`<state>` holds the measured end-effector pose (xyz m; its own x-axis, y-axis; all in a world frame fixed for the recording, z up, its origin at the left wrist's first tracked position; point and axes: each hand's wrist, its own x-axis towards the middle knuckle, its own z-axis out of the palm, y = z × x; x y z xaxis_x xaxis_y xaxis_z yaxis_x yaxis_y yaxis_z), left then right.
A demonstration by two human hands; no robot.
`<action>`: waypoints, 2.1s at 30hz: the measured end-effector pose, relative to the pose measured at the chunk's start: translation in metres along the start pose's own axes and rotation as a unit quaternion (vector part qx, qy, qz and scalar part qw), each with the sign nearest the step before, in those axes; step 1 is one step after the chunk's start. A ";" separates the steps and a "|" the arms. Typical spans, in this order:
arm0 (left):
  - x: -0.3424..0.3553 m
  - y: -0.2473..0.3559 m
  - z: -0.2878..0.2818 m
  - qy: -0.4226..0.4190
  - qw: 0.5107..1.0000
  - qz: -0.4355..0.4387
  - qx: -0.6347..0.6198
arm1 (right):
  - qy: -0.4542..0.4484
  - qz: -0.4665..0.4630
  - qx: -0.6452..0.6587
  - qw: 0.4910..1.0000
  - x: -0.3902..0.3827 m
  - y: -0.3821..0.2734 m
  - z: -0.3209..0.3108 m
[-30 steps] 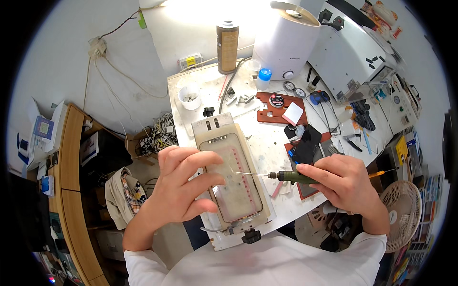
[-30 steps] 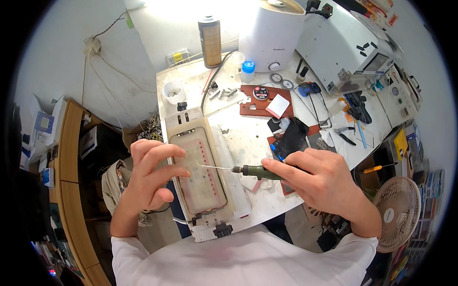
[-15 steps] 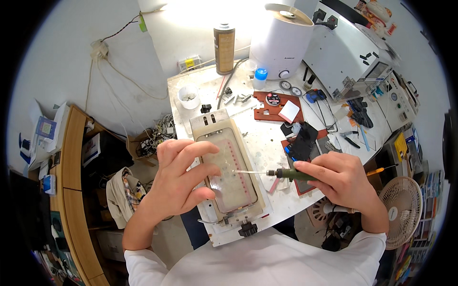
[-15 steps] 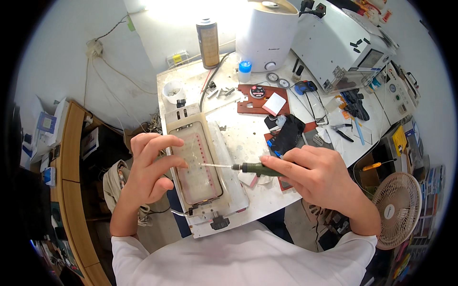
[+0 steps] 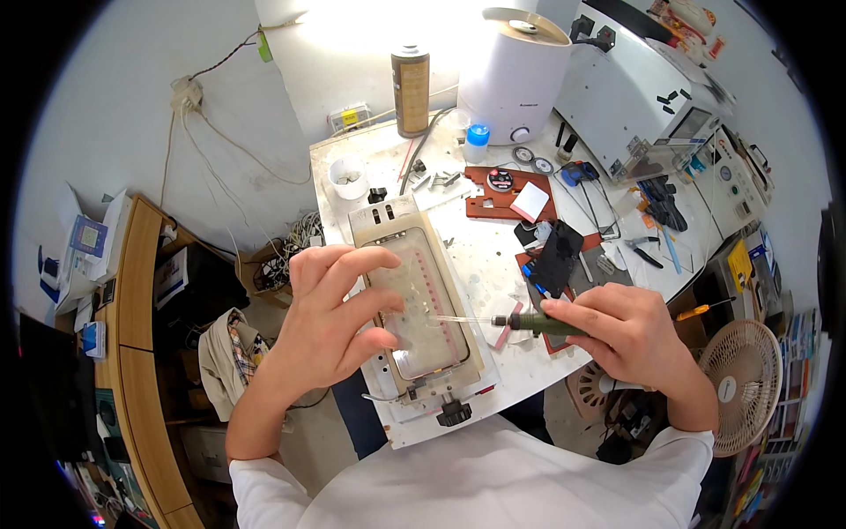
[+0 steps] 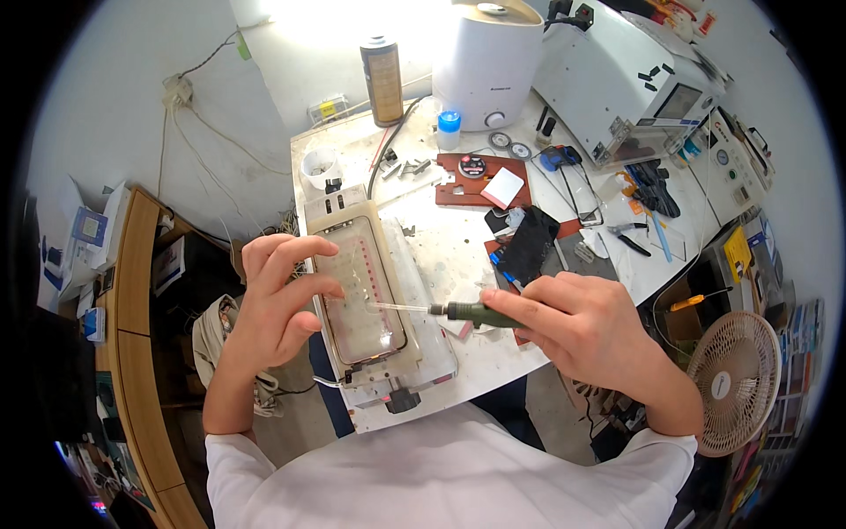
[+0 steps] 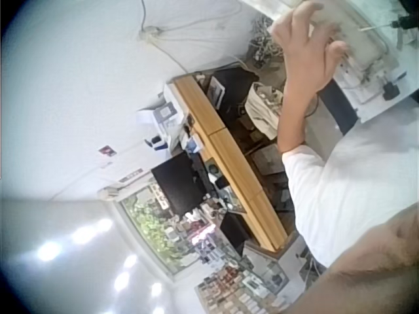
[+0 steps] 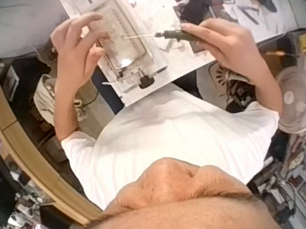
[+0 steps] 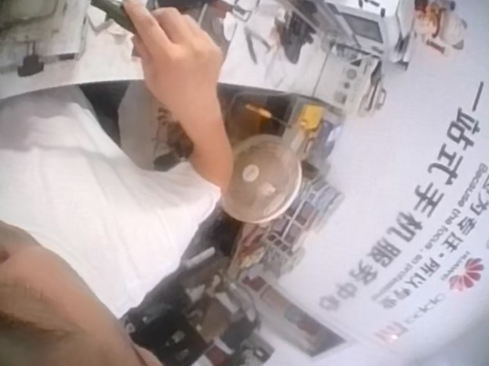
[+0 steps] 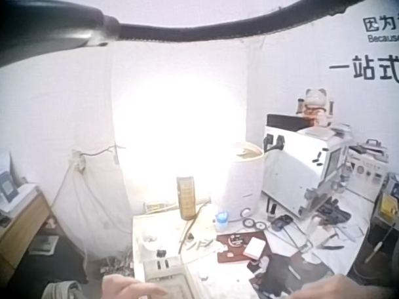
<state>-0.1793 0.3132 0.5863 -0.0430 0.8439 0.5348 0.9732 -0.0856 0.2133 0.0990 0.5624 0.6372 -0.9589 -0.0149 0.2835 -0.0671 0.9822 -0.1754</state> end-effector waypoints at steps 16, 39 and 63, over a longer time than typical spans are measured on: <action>0.005 0.009 -0.003 0.004 1.000 -0.020 0.012 | 0.022 0.047 0.029 0.998 0.003 -0.002 -0.003; -0.031 0.028 -0.054 0.271 0.959 -0.074 -0.027 | -0.170 0.110 0.352 0.914 -0.007 -0.008 -0.044; 0.051 -0.217 0.099 0.111 0.974 -0.159 0.120 | -0.028 0.040 0.037 0.998 0.017 0.013 -0.005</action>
<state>-0.3707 0.4270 0.4865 -0.3718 0.6698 0.6428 0.9267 0.3091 0.2139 0.0830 0.5757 0.6448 -0.9757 0.0505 0.2133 -0.0082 0.9640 -0.2656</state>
